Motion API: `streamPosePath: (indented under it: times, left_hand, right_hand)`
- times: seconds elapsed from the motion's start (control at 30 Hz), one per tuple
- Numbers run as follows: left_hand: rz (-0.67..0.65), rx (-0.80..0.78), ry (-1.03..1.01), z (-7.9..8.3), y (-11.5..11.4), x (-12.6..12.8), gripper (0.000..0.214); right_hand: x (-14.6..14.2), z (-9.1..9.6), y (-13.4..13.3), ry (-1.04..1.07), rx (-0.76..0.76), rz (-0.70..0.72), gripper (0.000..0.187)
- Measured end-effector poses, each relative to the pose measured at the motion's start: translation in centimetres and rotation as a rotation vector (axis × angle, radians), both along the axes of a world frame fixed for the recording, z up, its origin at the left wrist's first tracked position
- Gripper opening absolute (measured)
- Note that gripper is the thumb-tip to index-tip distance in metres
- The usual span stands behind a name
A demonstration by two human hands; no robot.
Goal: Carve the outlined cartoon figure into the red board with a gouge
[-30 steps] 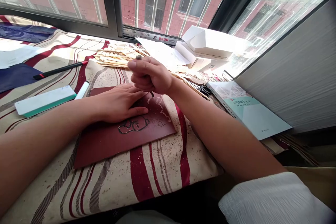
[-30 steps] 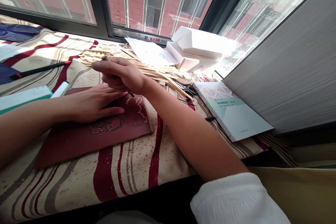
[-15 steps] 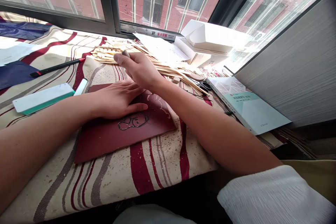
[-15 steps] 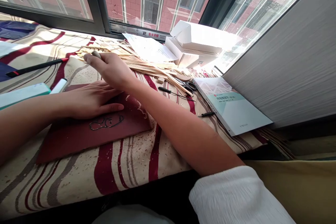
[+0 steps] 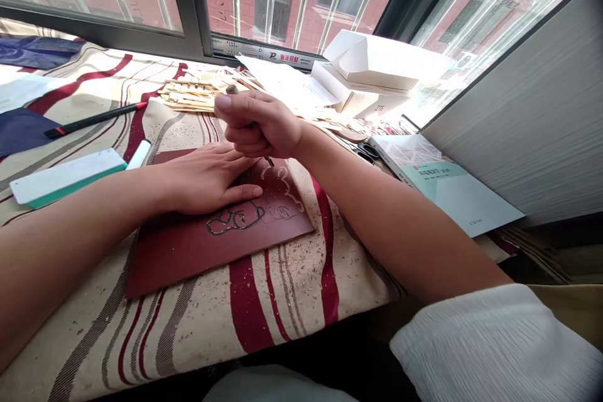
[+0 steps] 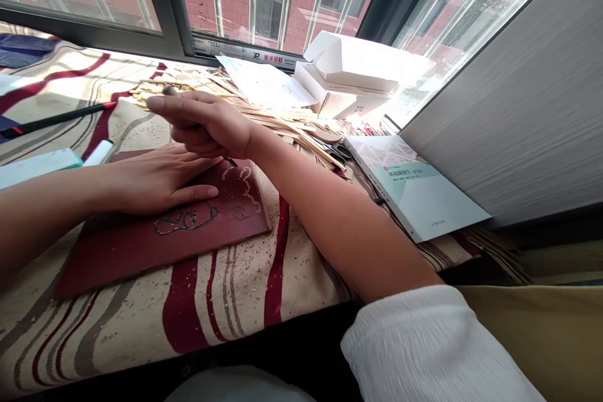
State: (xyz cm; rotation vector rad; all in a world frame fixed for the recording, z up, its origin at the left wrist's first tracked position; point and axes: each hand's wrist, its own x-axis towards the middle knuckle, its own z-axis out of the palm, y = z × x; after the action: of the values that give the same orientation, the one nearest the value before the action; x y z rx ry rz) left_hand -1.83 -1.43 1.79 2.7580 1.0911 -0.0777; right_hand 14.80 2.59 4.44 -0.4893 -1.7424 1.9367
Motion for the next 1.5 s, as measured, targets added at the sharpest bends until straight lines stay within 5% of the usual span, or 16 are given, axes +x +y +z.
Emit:
streamPosePath:
  times: [0.2,0.33,0.53,1.03,1.5]
  left_hand:
    - [0.092,-0.025,0.077,-0.3,0.2,0.0,0.097]
    - [0.086,-0.029,0.089,-0.5,0.3,-0.1,0.096]
    - [0.096,-0.06,0.086,-0.2,0.1,0.0,0.094]
    - [0.078,-0.062,0.071,-0.1,0.0,0.1,0.094]
    - [0.057,-0.037,0.019,-0.1,0.0,0.0,0.089]
  right_hand:
    - [-0.7,-1.3,0.3,0.126,0.071,-0.476,0.054]
    - [-1.3,-1.9,1.4,0.067,0.057,-0.656,0.052]
    - [-0.2,-0.6,0.6,-0.002,-0.07,-0.429,0.055]
    - [-0.9,-1.2,0.1,0.061,0.139,-0.547,0.056]
    - [-2.1,-1.5,-0.2,-0.053,0.281,-0.479,0.054]
